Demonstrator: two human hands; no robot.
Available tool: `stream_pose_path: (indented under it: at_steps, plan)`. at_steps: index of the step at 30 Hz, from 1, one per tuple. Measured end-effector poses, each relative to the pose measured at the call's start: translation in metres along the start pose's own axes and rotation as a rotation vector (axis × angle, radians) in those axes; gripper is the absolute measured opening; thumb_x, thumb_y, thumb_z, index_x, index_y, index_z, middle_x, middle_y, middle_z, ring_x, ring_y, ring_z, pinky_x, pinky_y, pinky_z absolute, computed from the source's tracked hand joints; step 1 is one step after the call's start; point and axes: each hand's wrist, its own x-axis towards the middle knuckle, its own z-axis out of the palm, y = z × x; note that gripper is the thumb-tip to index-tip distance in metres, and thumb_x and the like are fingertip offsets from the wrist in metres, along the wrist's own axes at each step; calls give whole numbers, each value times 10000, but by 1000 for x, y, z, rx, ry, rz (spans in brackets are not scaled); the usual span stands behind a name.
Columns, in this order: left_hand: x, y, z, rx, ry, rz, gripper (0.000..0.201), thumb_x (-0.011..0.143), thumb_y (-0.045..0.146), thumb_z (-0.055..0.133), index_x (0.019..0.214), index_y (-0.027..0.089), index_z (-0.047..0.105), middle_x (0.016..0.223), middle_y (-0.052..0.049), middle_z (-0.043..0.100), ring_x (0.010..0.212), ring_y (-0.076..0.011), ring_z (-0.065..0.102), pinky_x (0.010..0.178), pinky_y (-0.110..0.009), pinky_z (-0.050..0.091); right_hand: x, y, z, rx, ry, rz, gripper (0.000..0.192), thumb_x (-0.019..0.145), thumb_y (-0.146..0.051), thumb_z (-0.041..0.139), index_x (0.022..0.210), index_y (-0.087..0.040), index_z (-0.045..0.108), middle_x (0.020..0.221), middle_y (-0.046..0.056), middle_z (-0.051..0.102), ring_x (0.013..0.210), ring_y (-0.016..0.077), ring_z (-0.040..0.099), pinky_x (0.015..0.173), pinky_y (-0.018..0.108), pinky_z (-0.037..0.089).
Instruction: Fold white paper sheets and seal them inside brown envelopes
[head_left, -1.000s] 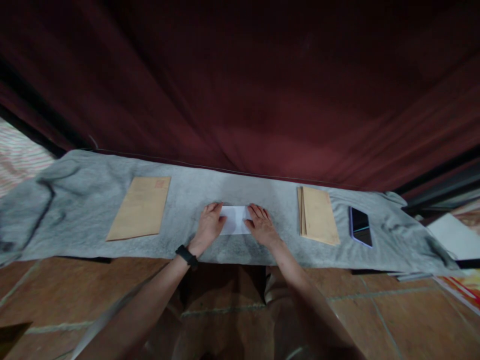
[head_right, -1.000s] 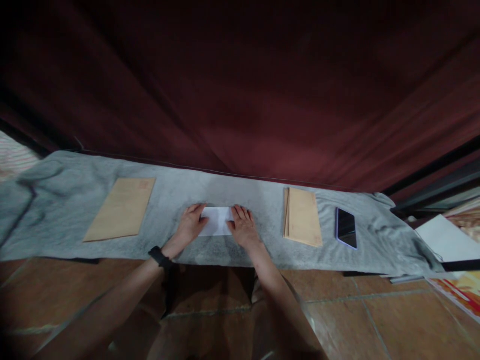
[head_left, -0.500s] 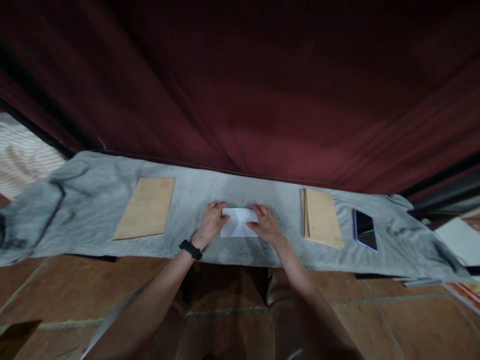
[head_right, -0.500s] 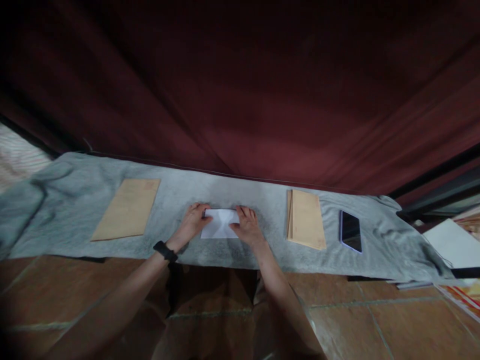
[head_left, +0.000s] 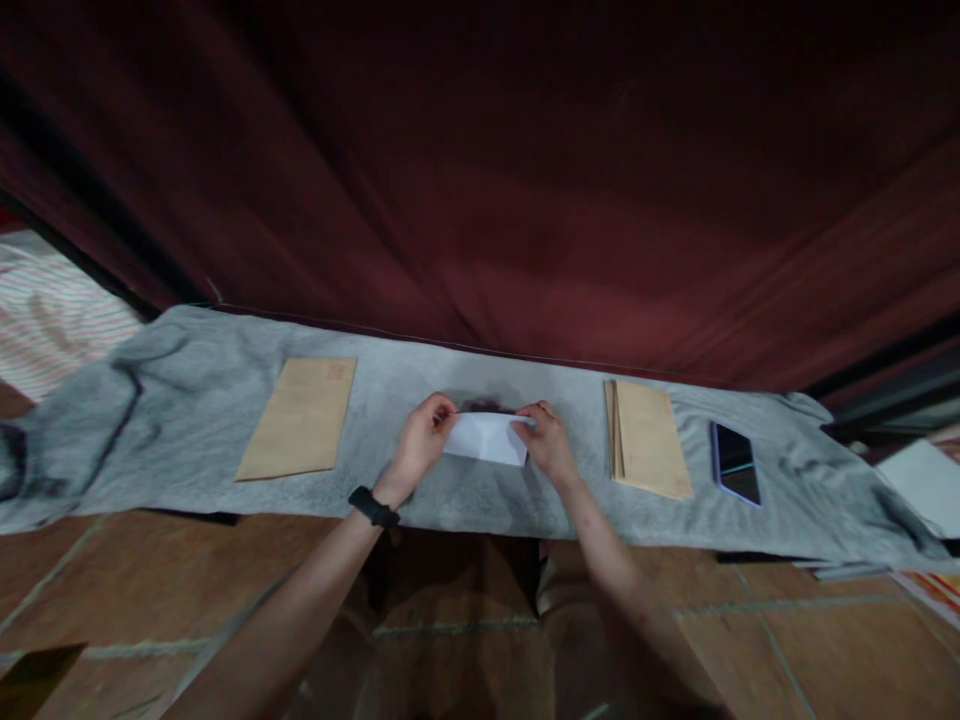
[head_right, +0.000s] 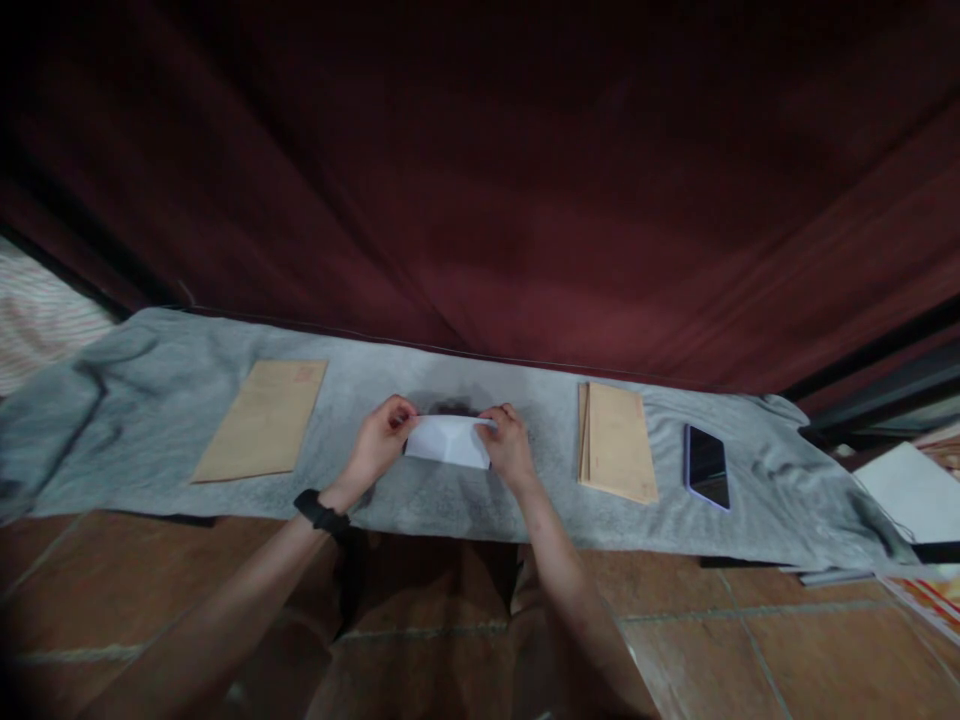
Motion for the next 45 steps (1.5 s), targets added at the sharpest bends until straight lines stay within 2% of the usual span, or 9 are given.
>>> stream_pose_path:
  at_steps: [5, 7, 9, 14, 19, 23, 28, 33, 45]
  plan:
    - [-10, 17, -19, 113, 101, 377, 81, 937, 210, 526, 898, 230, 594, 1024, -47, 687, 1028, -215, 603, 931, -386, 490, -6, -6, -13, 206, 151, -212, 170, 927, -202, 502, 994, -237, 655, 1061, 59, 695, 1067, 220, 645, 961, 357, 495]
    - [-13, 16, -24, 205, 53, 465, 107, 961, 195, 500, 923, 229, 595, 1024, -51, 682, 1024, -222, 593, 936, -396, 480, -10, -5, -15, 196, 126, -279, 179, 900, -145, 515, 981, -244, 641, 1087, 58, 701, 1089, 225, 638, 987, 383, 480]
    - [-18, 12, -26, 331, -76, 499, 143, 954, 149, 483, 956, 223, 605, 1002, -56, 673, 1014, -229, 585, 920, -393, 476, -14, -2, -15, 104, 44, -309, 236, 860, -77, 515, 975, -245, 634, 1090, 56, 707, 1093, 228, 634, 1022, 409, 458]
    - [-32, -5, -18, 588, -401, 537, 335, 864, 37, 497, 1115, 214, 631, 1104, -71, 665, 1083, -241, 586, 963, -394, 455, -25, 3, -15, -71, -224, -312, 370, 760, 18, 505, 978, -243, 651, 1055, 32, 729, 1049, 208, 653, 1004, 364, 474]
    - [-39, -24, -7, 613, -467, 557, 526, 912, 140, 507, 1428, 243, 503, 1547, -86, 480, 1412, -234, 446, 1155, -408, 347, -30, -1, -21, -54, -356, -249, 385, 803, -27, 522, 1062, -251, 697, 1213, 8, 723, 1110, 175, 665, 1035, 315, 479]
    - [-38, -32, 1, 647, -524, 540, 554, 963, 228, 448, 1515, 202, 420, 1632, -109, 360, 1507, -219, 330, 1227, -405, 253, -26, -7, -12, -49, -311, -195, 368, 984, -203, 453, 1288, -245, 655, 1355, 30, 669, 1248, 176, 615, 1117, 338, 443]
    - [-41, -30, 9, 695, -518, 527, 578, 976, 277, 404, 1534, 128, 388, 1637, -152, 327, 1536, -235, 260, 1255, -422, 191, -30, -15, 28, -162, -250, -172, 518, 1074, -357, 313, 1529, -141, 432, 1581, 100, 439, 1482, 205, 381, 1238, 402, 291]
    - [-46, -28, 16, 714, -502, 511, 606, 959, 252, 379, 1539, 78, 359, 1626, -166, 345, 1545, -240, 227, 1258, -434, 194, -39, -21, 57, -291, -254, -168, 550, 1077, -411, 317, 1578, -186, 336, 1644, 67, 300, 1533, 235, 270, 1271, 485, 172]
    - [-49, -34, 18, 646, -415, 427, 646, 937, 324, 471, 1502, 21, 396, 1609, -248, 332, 1519, -326, 286, 1236, -501, 281, -43, -8, 51, -406, -202, -66, 590, 1069, -423, 302, 1585, -137, 317, 1654, 109, 265, 1536, 251, 260, 1254, 475, 177]
